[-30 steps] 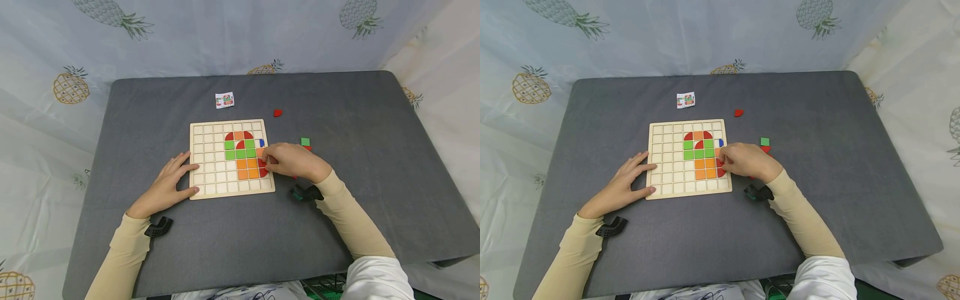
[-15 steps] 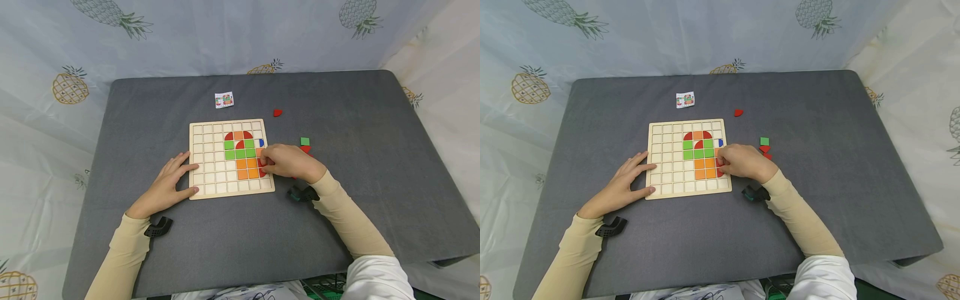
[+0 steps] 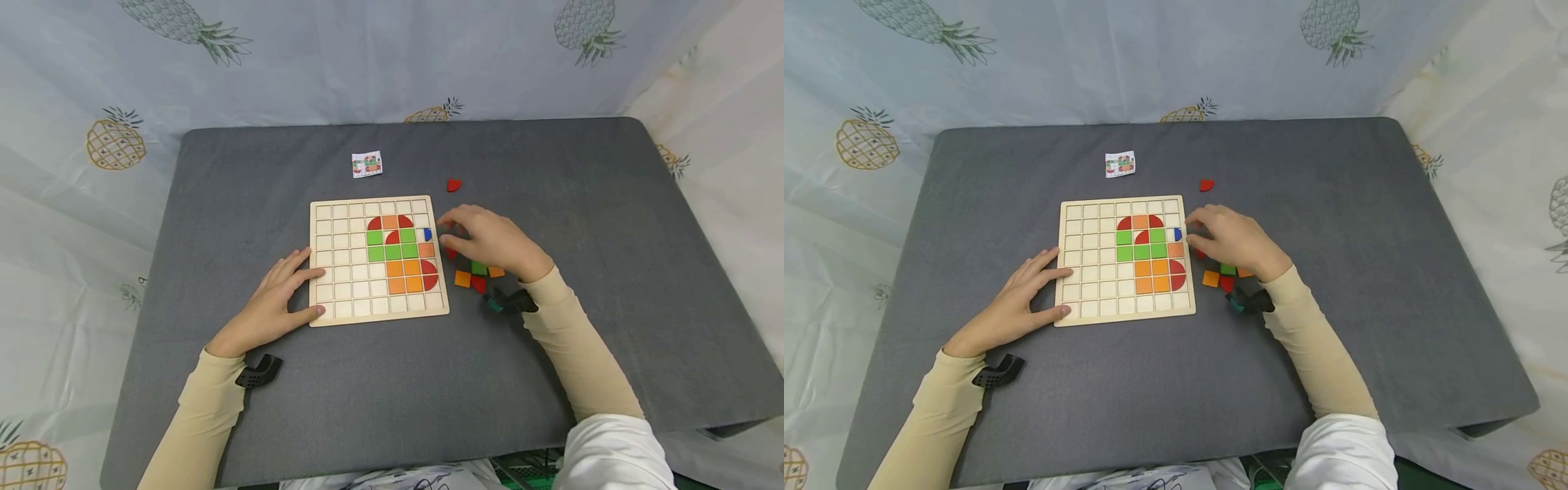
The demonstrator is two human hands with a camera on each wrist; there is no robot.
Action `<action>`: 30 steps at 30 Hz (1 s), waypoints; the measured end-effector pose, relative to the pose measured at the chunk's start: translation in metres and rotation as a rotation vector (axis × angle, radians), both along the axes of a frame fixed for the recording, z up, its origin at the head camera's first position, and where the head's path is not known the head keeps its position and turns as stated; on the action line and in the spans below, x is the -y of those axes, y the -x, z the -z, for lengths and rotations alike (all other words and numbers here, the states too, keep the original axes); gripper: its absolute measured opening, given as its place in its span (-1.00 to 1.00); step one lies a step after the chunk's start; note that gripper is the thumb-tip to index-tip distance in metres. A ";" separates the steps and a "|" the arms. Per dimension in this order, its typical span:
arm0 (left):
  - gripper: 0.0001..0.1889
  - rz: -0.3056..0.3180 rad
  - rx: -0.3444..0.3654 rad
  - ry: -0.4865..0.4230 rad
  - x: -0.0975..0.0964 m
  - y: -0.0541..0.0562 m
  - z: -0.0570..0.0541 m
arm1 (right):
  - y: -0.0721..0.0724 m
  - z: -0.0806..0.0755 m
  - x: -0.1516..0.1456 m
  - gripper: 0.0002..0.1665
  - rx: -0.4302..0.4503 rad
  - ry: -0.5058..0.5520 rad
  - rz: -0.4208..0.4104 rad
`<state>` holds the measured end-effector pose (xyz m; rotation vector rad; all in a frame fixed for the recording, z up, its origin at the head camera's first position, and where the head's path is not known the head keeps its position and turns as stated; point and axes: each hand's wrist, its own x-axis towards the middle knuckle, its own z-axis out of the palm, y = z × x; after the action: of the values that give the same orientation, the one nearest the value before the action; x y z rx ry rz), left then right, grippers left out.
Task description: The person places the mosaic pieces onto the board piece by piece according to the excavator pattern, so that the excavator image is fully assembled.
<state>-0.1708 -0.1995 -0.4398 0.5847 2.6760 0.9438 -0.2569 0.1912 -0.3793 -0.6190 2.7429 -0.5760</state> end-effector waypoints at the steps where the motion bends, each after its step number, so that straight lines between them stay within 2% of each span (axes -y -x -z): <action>1: -0.31 0.000 0.001 0.000 0.000 0.000 0.000 | 0.004 0.000 -0.004 -0.51 0.006 0.011 0.019; 5: -0.31 0.001 0.004 0.000 0.000 0.000 0.000 | 0.026 0.003 -0.017 -0.47 0.013 0.030 0.075; 11: -0.30 -0.003 0.010 -0.001 0.001 0.001 0.002 | 0.060 0.006 -0.023 -0.50 -0.001 -0.039 0.136; 14: -0.30 -0.002 0.003 -0.004 0.001 0.001 0.002 | 0.074 0.006 -0.023 -0.50 -0.007 -0.066 0.125; 18: -0.29 0.002 -0.006 -0.007 0.001 0.000 0.003 | 0.090 0.008 -0.020 -0.43 -0.006 -0.091 0.062; 24: -0.29 0.001 0.008 0.004 0.001 0.000 0.002 | 0.100 0.012 -0.012 -0.42 0.035 -0.151 0.018; 30: -0.29 -0.002 0.011 0.009 0.001 0.001 0.001 | 0.100 0.015 -0.007 -0.53 -0.024 -0.190 0.030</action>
<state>-0.1719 -0.2002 -0.4410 0.5725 2.6703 0.9322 -0.3567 0.1985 -0.3946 -0.5439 2.7905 -0.3099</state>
